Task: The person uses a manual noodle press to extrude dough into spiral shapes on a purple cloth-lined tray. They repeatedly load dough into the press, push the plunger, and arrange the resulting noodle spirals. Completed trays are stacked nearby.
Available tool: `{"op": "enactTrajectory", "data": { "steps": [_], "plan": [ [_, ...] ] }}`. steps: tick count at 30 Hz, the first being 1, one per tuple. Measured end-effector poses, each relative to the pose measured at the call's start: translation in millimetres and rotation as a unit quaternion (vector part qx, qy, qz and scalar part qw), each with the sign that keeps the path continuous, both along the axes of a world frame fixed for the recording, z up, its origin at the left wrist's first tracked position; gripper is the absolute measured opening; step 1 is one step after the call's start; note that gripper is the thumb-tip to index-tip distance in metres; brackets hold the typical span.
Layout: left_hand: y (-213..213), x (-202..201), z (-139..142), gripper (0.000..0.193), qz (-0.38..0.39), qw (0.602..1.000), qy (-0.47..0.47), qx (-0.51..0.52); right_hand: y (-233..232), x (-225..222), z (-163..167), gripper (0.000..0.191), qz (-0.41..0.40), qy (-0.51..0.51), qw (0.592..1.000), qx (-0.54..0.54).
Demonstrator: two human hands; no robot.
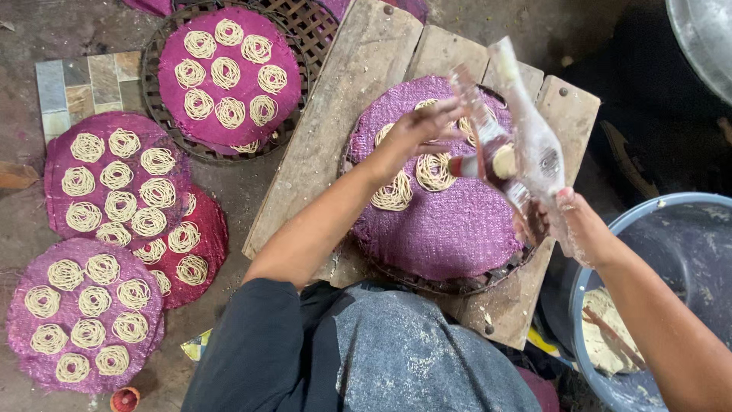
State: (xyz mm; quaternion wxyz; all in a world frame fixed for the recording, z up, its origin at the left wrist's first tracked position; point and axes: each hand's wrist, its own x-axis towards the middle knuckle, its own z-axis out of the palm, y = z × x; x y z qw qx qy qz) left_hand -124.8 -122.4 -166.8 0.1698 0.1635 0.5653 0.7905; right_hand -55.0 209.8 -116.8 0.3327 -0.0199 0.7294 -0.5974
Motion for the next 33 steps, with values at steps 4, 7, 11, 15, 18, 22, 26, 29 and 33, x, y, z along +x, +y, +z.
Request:
{"op": "enactTrajectory", "data": {
  "steps": [4, 7, 11, 15, 18, 22, 26, 29, 33],
  "plan": [
    [8.6, 29.0, 23.2, 0.080, -0.081, 0.882, -0.157, 0.437, -9.0, 48.8, 13.0, 0.090, 0.076, -0.173, 0.981, -0.045],
    [20.0, 50.2, 19.5, 0.058, -0.074, 0.834, -0.143, 0.528, -8.8, 68.9, 17.7, 0.080, 0.065, -0.151, 0.986, -0.035],
    [20.8, 54.6, 1.0, 0.050, -0.011, 0.825, -0.168, 0.540, -10.4, 73.7, 6.8, 0.078, 0.028, -0.149, 0.984, 0.097],
    [-4.4, 55.9, -12.7, 0.051, -0.007, 0.822, -0.149, 0.550, -30.7, 79.4, -8.3, 0.072, 0.052, -0.024, 0.972, 0.230],
    [-17.4, 64.3, -17.0, 0.052, -0.011, 0.820, -0.139, 0.555, -51.7, 88.1, -7.7, 0.075, 0.069, 0.025, 0.956, 0.283],
    [-7.3, 79.2, -17.9, 0.053, 0.024, 0.805, -0.179, 0.565, -59.3, 93.3, 19.1, 0.085, 0.081, -0.112, 0.970, 0.199],
    [5.7, 74.5, -13.2, 0.054, 0.056, 0.831, -0.164, 0.529, -62.1, 87.3, 38.1, 0.083, 0.042, -0.063, 0.945, 0.317],
    [-3.6, 65.9, -8.7, 0.057, 0.090, 0.869, -0.134, 0.468, -74.0, 87.0, 33.7, 0.083, 0.058, 0.000, 0.938, 0.342],
    [-14.5, 75.9, -7.9, 0.055, 0.084, 0.845, -0.140, 0.509, -81.6, 96.6, 31.0, 0.084, 0.073, -0.019, 0.948, 0.308]
  ]
}}
